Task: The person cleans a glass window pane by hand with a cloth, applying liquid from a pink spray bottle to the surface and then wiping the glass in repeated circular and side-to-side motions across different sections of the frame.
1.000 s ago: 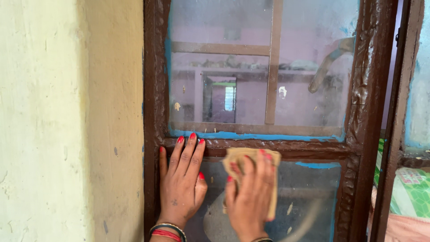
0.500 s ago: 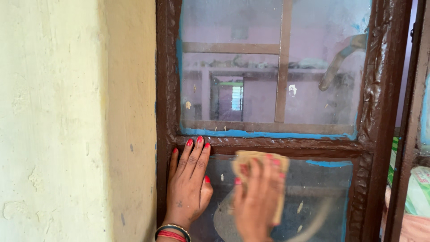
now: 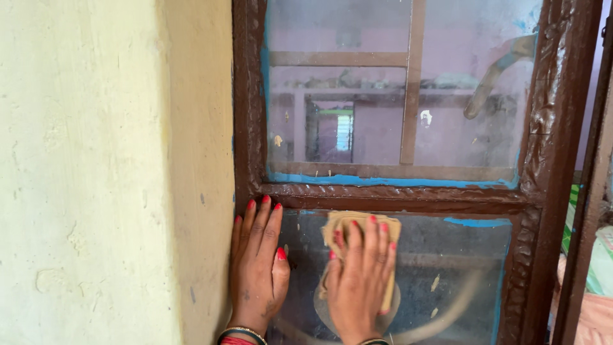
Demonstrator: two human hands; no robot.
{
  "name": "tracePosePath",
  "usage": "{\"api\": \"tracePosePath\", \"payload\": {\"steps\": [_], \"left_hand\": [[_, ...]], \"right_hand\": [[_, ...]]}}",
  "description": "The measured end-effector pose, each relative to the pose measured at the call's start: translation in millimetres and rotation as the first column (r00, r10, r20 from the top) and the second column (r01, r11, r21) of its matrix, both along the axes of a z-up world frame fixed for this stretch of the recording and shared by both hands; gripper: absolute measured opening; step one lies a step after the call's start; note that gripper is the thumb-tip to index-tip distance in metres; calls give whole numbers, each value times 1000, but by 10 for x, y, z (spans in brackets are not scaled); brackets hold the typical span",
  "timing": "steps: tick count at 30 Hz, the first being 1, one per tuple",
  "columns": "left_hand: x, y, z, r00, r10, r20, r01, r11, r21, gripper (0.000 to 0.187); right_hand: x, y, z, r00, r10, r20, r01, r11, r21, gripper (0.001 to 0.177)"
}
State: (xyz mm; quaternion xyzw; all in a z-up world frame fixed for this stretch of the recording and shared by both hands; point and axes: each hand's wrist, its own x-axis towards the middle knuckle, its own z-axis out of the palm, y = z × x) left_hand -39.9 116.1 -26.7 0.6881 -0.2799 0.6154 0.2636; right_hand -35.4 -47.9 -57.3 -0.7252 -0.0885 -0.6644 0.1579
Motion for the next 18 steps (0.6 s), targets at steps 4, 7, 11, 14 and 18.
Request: {"api": "tracePosePath", "payload": {"steps": [4,7,11,14,18], "left_hand": [[58,-19,-48,999,-47,-10,47,999,-14,67],[88,4,-39,994,-105,-12,104,992,-67,62],[44,25,-47,994,-105,-20,104,993,-50,66],[20,15,-32,993,-112,-24,110,992,-60,67],[12,-62,-24,993,-115,-5,115,990,-80,66]], "right_hand": [[110,440,8,993,74,-92,-89,981,-174,65],[150,604,85,980,193,-51,-199,935,-294,61],[148,289,232,991,-67,-112,18,922,-387,64],[77,-37,305,994,-80,-68,65,977,-205,61],[27,-89,248,1000,19,22,-17,997,-72,61]]}}
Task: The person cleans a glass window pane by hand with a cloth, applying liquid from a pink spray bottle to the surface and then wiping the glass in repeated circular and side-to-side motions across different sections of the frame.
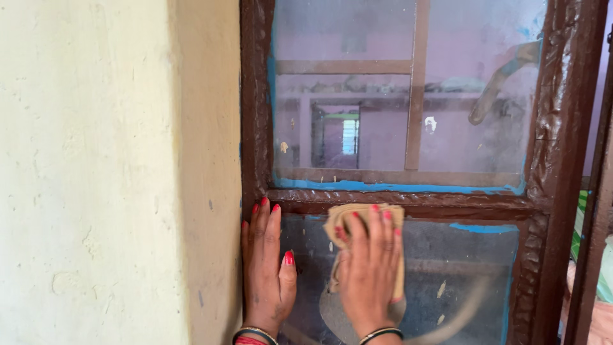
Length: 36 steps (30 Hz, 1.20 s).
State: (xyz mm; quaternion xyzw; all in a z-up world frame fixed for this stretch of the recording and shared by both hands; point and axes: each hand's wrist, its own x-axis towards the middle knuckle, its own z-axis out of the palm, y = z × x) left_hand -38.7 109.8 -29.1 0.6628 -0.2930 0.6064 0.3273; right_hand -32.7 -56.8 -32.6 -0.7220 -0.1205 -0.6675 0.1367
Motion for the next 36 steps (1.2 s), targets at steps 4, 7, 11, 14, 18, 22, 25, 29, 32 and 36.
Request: {"api": "tracePosePath", "payload": {"steps": [4,7,11,14,18,22,25,29,32,36], "left_hand": [[70,-120,83,998,31,50,-32,999,11,69],[124,-100,197,997,58,58,-60,998,29,63],[108,8,333,996,-11,90,11,1000,7,65],[72,34,371,997,-37,74,37,999,0,65],[105,-94,362,997,53,62,-55,998,33,67],[220,-167,376,987,132,89,-136,990,36,69],[252,-152,355,970,224,99,-229,972,50,65],[237,-99,342,958,273,85,-282,952,116,68],[217,-94,343,951,300,75,-308,940,145,70],[236,-128,343,961,256,104,-267,958,105,71]], "right_hand": [[86,344,42,995,13,-103,-27,989,-142,63],[134,489,232,985,167,-36,-170,949,-266,61],[139,212,524,995,-93,46,101,973,-207,61],[10,-198,592,991,-89,97,93,995,-33,58],[-59,-285,565,990,-47,132,37,996,81,54],[39,135,583,995,-63,81,70,993,-90,57],[36,339,607,997,57,59,-45,980,-195,56],[39,114,683,998,55,36,-46,974,-223,52],[4,-162,695,998,-37,45,41,994,-99,53],[12,-224,707,987,-124,102,114,989,94,49]]}}
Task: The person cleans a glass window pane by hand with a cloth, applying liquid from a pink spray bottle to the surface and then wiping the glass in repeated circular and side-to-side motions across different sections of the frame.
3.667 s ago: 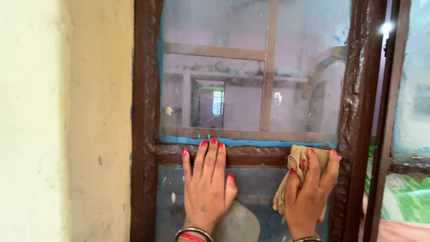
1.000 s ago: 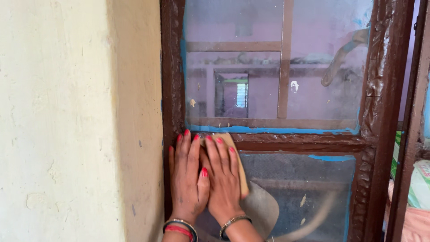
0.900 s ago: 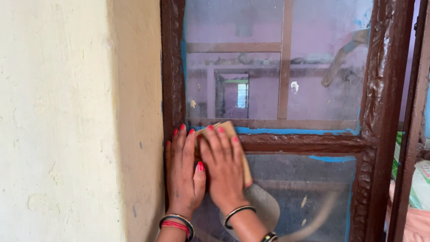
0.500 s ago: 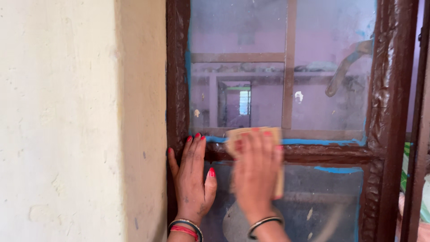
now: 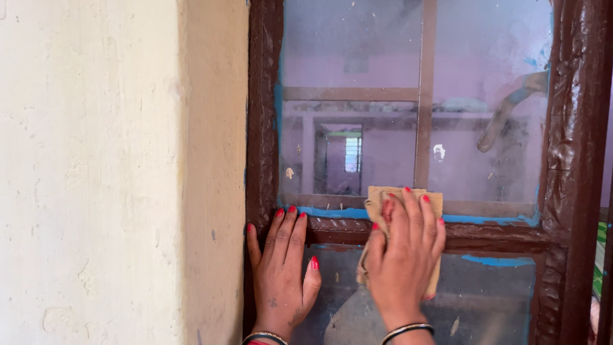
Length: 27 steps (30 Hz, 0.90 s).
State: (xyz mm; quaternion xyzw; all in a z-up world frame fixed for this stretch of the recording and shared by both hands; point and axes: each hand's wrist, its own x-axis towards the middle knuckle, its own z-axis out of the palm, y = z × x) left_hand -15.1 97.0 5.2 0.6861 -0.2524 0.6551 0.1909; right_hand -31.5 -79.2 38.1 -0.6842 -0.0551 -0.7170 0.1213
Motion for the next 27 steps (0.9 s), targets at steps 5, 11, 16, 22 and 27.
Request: {"api": "tracePosePath", "payload": {"steps": [5,11,16,22,27], "left_hand": [[63,-3,1,999,34,22,-34,999,-13,64],[-27,60,33,999,29,33,-29,999,16,63],[-75,41,138,999,-44,32,45,999,-20,60],[47,-54,471,990,-70,122,81,993,-85,55],[39,88,474,978,-169,124,178,982,-69,51]], "right_hand": [[41,479,33,998,-11,-69,1,990,-138,51],[-9,275,155,992,48,-113,-77,961,-266,48],[-80,41,107,1000,8,-9,-9,997,-72,48],[33,596,152,977,186,-102,-206,947,-248,35],[6,380,289,969,245,-39,-247,937,-246,41]]}}
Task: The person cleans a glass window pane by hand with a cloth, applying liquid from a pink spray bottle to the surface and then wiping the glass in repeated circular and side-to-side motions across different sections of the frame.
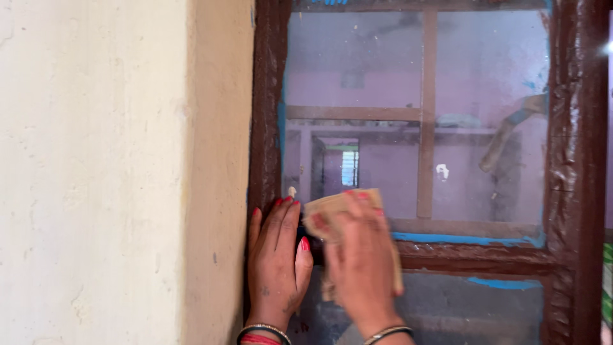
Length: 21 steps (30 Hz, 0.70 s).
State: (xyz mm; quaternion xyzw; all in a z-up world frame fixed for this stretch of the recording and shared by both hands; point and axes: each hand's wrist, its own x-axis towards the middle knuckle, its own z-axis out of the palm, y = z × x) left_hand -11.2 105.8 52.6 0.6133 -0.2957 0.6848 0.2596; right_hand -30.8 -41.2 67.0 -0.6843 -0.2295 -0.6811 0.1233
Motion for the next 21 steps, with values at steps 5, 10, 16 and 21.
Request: {"api": "tracePosePath", "payload": {"steps": [5,10,16,21], "left_hand": [[-4,57,-24,998,-61,15,61,998,1,53],[59,46,-38,998,0,68,-3,999,42,58],[95,43,-50,998,28,48,-27,1000,-5,59],[75,-19,-7,1000,6,30,-4,998,-68,54]], "right_hand": [[-13,-171,79,998,50,43,-58,980,191,32],[152,306,-21,987,-163,-11,163,987,15,48],[95,2,104,992,-123,-18,124,992,17,37],[-5,-253,218,991,-136,12,130,964,233,39]]}}
